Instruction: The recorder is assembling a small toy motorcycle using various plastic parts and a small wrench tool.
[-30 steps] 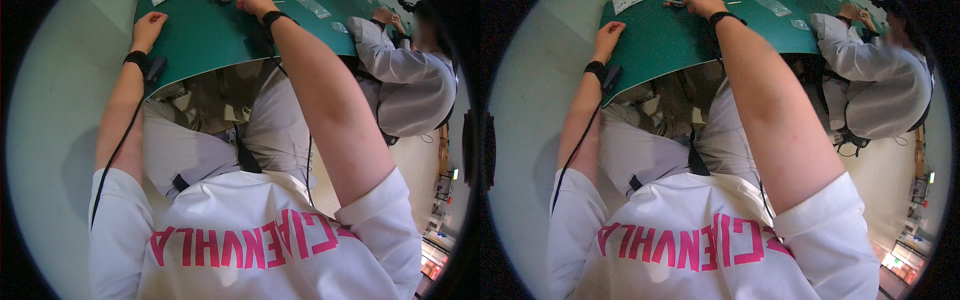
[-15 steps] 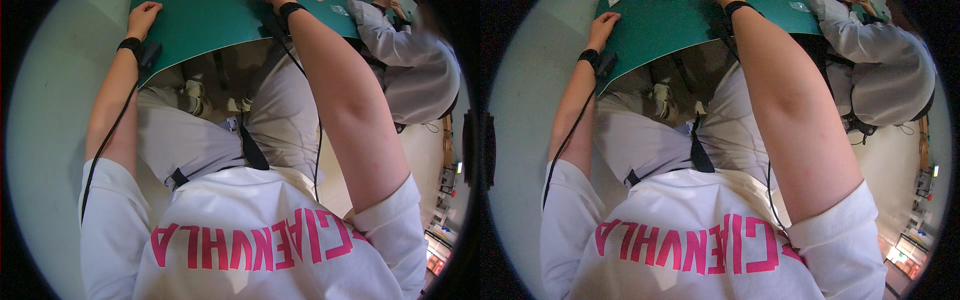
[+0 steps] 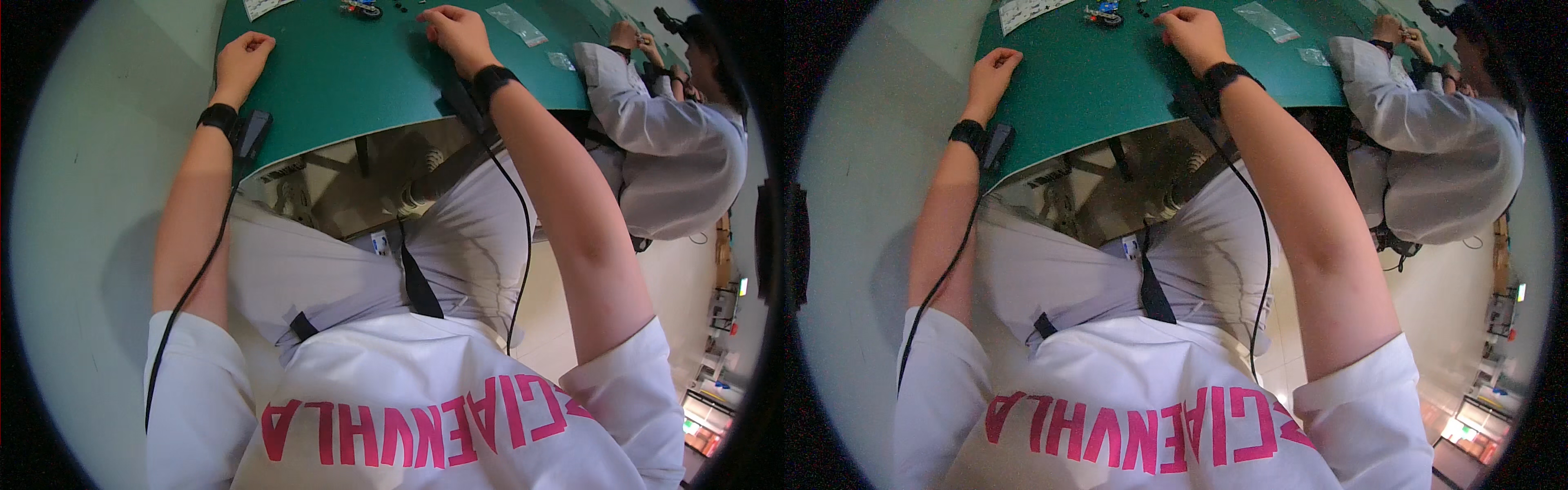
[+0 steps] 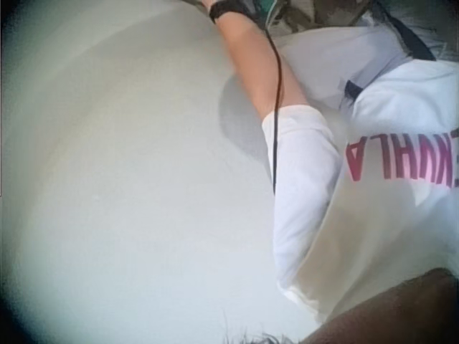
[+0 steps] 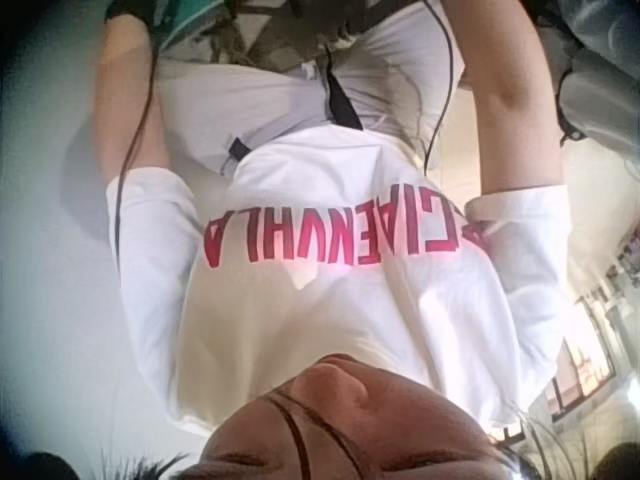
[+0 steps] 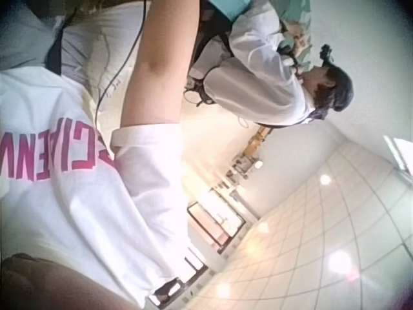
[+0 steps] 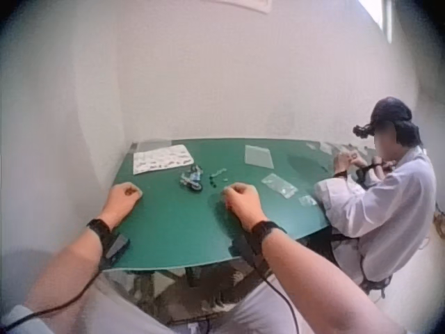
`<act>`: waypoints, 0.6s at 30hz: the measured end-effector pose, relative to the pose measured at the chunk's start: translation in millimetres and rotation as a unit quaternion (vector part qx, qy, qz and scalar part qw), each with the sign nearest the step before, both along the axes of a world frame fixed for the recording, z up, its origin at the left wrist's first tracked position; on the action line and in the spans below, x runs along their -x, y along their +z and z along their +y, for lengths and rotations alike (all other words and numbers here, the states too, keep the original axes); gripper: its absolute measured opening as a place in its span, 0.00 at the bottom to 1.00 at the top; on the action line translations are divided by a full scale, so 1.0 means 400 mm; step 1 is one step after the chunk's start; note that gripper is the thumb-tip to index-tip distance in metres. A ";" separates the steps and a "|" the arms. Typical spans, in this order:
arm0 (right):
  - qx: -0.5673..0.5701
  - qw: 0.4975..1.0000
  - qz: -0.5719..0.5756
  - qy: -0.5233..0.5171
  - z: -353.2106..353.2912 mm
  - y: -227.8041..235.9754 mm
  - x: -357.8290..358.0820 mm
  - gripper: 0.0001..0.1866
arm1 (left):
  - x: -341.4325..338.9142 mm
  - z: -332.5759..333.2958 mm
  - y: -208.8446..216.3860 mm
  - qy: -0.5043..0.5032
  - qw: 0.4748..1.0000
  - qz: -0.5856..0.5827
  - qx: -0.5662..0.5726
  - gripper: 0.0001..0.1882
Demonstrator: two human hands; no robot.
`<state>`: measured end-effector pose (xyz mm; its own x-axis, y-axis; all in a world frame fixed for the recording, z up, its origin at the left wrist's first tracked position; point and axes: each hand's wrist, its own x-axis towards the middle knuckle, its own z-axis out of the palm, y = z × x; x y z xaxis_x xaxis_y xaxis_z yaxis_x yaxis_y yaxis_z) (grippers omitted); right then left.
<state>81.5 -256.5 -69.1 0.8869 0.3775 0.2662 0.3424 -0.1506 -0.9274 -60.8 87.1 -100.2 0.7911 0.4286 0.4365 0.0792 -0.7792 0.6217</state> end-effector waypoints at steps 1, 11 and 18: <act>-0.001 1.000 -0.006 0.020 -0.010 -0.006 -0.002 0.12 | 0.000 -0.005 0.009 -0.013 1.000 0.001 0.024 0.15; 0.020 0.998 0.012 0.051 0.000 0.019 0.020 0.12 | 0.031 -0.027 0.029 -0.017 0.990 0.017 0.137 0.11; 0.015 0.995 0.036 0.094 0.005 0.032 0.039 0.12 | 0.050 -0.028 0.054 0.024 0.988 0.033 0.149 0.11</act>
<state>66.0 -254.4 -56.3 0.8163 0.5454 0.1905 0.2995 -0.1177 -0.9468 -80.7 75.8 -78.6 0.7887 0.5684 0.2343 0.1596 -0.5574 0.8148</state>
